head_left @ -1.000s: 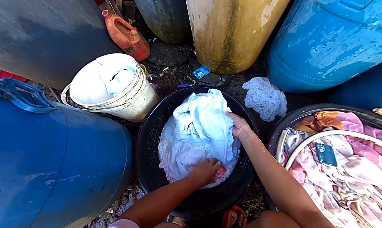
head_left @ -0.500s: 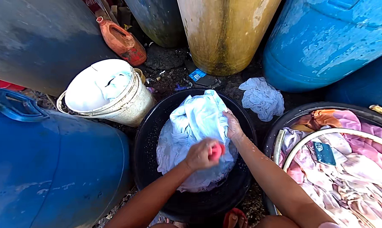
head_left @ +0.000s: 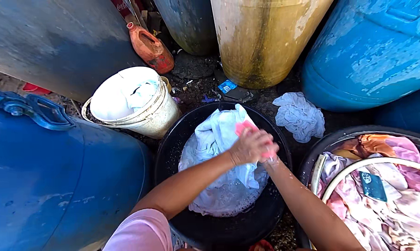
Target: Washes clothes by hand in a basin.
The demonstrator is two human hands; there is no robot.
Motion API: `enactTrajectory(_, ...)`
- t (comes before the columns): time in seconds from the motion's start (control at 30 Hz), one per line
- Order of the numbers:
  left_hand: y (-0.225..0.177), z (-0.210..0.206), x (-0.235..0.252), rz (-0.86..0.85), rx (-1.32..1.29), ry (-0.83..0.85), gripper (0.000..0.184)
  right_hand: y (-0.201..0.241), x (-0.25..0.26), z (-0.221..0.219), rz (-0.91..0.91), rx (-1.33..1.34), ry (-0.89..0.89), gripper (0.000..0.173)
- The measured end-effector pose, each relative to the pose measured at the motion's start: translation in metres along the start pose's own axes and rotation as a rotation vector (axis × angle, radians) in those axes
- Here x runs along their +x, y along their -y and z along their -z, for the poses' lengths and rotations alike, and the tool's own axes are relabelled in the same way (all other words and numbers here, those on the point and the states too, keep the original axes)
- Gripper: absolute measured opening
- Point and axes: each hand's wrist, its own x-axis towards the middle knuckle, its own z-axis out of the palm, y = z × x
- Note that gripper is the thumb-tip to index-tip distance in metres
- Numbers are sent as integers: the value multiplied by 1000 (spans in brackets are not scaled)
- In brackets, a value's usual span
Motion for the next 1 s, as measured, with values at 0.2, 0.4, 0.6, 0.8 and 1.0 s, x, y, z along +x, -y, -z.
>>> enactTrajectory(0.2,25,6,7,104,81,14,37,-30,25,28,-81,187,88,33)
enactTrajectory(0.4,63,13,15,158,95,56,41,-20,29,22,-148,194,38,28)
enactTrajectory(0.6,30,14,16,-21,-37,79,32,-28,26,33,-64,182,155,25)
enactTrajectory(0.8,-13,17,-5,-26,-30,178,24,-23,30,38,-114,265,231,49)
enactTrajectory(1.0,39,6,-18,90,82,22,33,-25,30,32,-100,380,196,37)
